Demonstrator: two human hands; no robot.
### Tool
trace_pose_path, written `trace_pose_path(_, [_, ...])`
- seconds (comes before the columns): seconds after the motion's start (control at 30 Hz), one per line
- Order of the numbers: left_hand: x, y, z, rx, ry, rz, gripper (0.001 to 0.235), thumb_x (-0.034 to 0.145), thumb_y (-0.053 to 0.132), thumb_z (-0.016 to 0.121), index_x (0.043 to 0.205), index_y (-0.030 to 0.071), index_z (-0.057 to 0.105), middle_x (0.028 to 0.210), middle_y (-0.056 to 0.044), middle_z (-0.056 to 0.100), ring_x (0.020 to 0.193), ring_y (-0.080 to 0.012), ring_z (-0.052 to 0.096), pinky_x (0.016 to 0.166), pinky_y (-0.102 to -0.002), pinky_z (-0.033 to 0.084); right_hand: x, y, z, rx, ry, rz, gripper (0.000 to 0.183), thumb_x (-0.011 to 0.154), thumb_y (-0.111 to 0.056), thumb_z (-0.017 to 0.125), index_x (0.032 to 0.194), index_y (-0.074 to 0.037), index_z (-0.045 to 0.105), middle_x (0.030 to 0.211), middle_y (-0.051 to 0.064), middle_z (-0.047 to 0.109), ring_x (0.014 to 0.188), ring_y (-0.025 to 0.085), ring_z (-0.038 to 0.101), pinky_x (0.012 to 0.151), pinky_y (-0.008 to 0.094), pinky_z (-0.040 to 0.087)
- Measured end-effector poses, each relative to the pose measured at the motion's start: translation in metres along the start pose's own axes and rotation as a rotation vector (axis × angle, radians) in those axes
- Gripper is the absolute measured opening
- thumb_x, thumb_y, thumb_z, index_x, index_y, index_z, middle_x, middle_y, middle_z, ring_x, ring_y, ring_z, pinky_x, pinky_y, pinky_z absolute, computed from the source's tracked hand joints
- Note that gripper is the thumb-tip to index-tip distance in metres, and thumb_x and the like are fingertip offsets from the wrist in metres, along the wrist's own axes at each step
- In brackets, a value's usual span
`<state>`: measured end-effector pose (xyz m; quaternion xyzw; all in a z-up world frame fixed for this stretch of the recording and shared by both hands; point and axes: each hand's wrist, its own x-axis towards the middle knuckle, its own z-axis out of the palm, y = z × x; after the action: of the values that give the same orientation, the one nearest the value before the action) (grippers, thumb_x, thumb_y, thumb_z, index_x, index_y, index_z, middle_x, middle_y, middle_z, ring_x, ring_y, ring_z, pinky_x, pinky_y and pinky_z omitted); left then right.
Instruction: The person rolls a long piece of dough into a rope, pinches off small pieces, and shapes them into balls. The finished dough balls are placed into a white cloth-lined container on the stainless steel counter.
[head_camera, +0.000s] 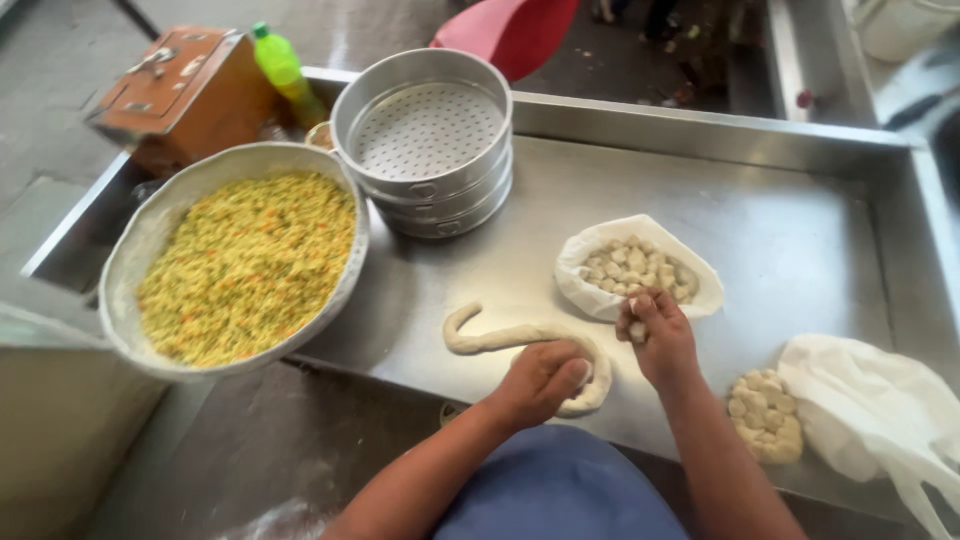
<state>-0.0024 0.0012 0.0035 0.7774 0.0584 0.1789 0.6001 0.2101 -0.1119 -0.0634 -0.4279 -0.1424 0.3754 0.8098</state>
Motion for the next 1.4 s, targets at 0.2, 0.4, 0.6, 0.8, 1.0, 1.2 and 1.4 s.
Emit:
trace_pose_path(0.2, [0.009,-0.018,-0.004,-0.263,0.176,-0.287,0.056,0.110,0.038,0.045,0.157,0.009,0.046,0.073,-0.005,0.061,0.065,-0.0166,0.058,0.064,-0.035,0.053,-0.052,-0.015,0.038,-1.004,-0.360,-0.124,0.051,0.074,-0.006,0.075,0.124,-0.008,0.062,0.089,0.006,0.066,0.078,0.023,0.062,0.065,0.036,0.052])
trace_pose_path(0.4, [0.020,-0.009,-0.006,-0.165,-0.098,-0.144,0.049,0.109,0.042,0.050,0.115,-0.004,0.065,0.094,-0.009,0.070,0.088,-0.0181,0.066,0.082,-0.036,0.056,-0.054,-0.043,0.069,-1.427,-0.417,-0.548,0.032,0.074,-0.013,0.079,0.103,-0.013,0.066,0.083,0.005,0.068,0.072,0.027,0.067,0.064,0.040,0.051])
trace_pose_path(0.6, [0.019,-0.012,-0.009,-0.102,-0.340,-0.338,0.046,0.106,0.041,0.049,0.105,-0.001,0.067,0.083,-0.010,0.071,0.078,-0.0187,0.072,0.074,-0.034,0.059,-0.061,-0.054,0.071,-1.463,-0.593,-0.565,0.047,0.072,-0.017,0.081,0.118,-0.010,0.073,0.074,0.008,0.065,0.063,0.028,0.065,0.056,0.042,0.050])
trace_pose_path(0.8, [0.020,-0.028,0.010,-0.494,-0.200,-0.149,0.048,0.116,0.043,0.046,0.101,0.000,0.062,0.086,-0.008,0.064,0.082,-0.0166,0.065,0.077,-0.032,0.056,-0.057,-0.044,0.058,-1.274,-0.411,-0.663,0.020,0.084,-0.013,0.075,0.103,-0.009,0.068,0.085,0.008,0.067,0.077,0.025,0.066,0.068,0.036,0.051])
trace_pose_path(1.0, [0.019,-0.027,0.016,-0.116,0.066,-0.052,0.039,0.110,0.033,0.049,0.093,0.001,0.064,0.080,-0.006,0.063,0.074,-0.0158,0.061,0.071,-0.032,0.053,0.003,0.002,0.003,-0.616,-0.018,-0.141,0.033,0.114,-0.031,0.060,0.100,-0.001,0.059,0.074,0.007,0.061,0.066,0.017,0.058,0.060,0.032,0.049])
trace_pose_path(1.2, [0.003,-0.033,0.004,-0.351,0.096,-0.205,0.039,0.110,0.033,0.048,0.093,0.002,0.064,0.076,-0.002,0.059,0.069,-0.0113,0.056,0.066,-0.028,0.052,0.086,-0.019,-0.051,-0.226,0.206,0.301,0.063,0.098,-0.061,0.041,0.133,-0.010,0.052,0.116,0.009,0.062,0.099,0.023,0.064,0.080,0.044,0.059])
trace_pose_path(1.4, [0.005,-0.025,-0.003,-0.314,0.148,-0.226,0.047,0.110,0.039,0.049,0.111,-0.003,0.071,0.071,-0.002,0.059,0.064,-0.0107,0.057,0.062,-0.027,0.052,0.097,-0.005,-0.075,-0.430,0.242,0.116,0.063,0.106,-0.058,0.042,0.135,-0.005,0.059,0.138,0.010,0.061,0.120,0.019,0.060,0.092,0.041,0.054])
